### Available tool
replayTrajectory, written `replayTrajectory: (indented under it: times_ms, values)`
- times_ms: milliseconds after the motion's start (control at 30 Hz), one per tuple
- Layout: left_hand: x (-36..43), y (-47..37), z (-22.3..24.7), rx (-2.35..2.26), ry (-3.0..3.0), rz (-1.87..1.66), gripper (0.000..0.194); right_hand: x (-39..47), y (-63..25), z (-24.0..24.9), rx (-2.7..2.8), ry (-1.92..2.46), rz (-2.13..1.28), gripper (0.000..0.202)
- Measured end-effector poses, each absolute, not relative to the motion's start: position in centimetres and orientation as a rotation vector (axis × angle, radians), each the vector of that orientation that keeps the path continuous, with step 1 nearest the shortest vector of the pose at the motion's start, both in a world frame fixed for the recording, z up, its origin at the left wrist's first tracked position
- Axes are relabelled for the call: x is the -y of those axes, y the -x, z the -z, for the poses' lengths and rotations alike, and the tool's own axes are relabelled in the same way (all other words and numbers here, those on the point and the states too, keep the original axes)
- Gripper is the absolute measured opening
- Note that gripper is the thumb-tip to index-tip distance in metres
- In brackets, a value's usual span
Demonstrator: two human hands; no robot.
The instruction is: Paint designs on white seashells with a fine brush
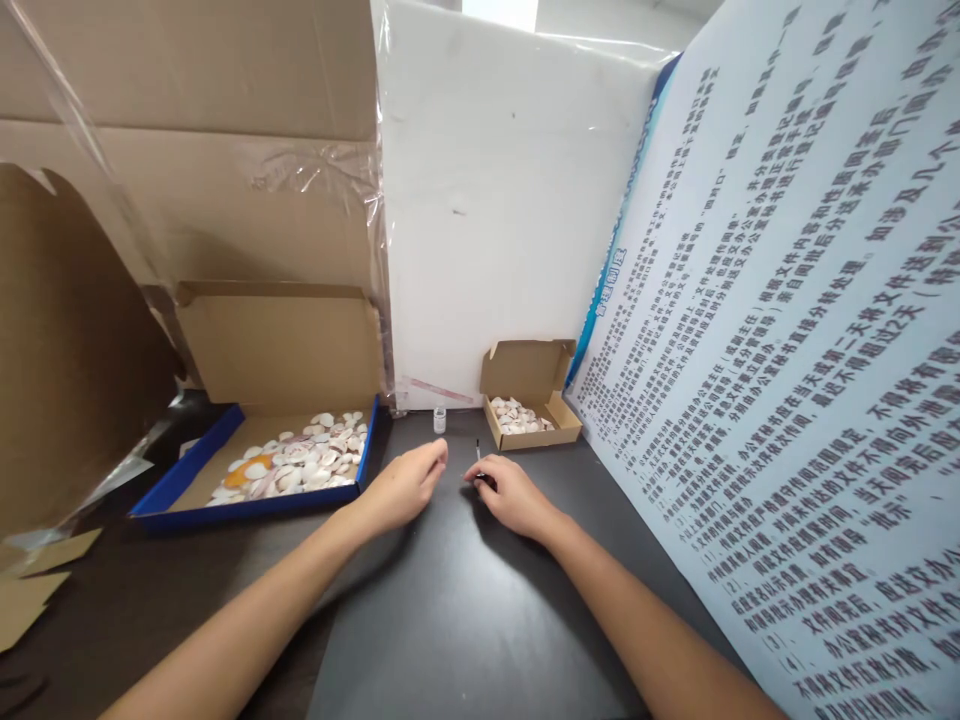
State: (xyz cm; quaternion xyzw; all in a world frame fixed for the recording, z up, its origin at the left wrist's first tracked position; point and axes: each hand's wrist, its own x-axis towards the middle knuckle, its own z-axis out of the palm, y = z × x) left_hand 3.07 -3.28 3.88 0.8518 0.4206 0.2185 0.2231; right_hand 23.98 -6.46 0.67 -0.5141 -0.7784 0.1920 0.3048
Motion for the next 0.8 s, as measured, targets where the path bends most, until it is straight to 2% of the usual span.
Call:
replayTrajectory:
  times_ms: [200, 400, 500, 633, 800]
  values:
    - [-2.7, -4.6, -1.4, -1.516, -2.132, -0.78, 0.014, 6.7, -24.5, -1.1, 1.989, 1.368, -0.512, 0.024]
    - [-4.9, -6.0, -0.8, -1.732, -1.975, -0.786, 0.035, 6.8, -24.4, -1.2, 1.971, 1.361, -0.544, 0.024]
    - [-4.9, -6.8, -0.9, -1.768, -1.978, -0.74, 0.039, 6.6, -24.3, -0.8, 1.971, 1.338, -0.545, 0.023]
    - [-5.0, -7.3, -0.9, -1.793, -2.034, -0.674, 0.036, 6.1, -24.1, -0.1, 1.958, 1.303, -0.511, 0.025]
    - [-5.5, -7.1, -0.5, -1.79, -2.15, -0.617, 0.02, 5.7, -24.3, 0.0, 1.894, 1.307, -0.5, 0.023]
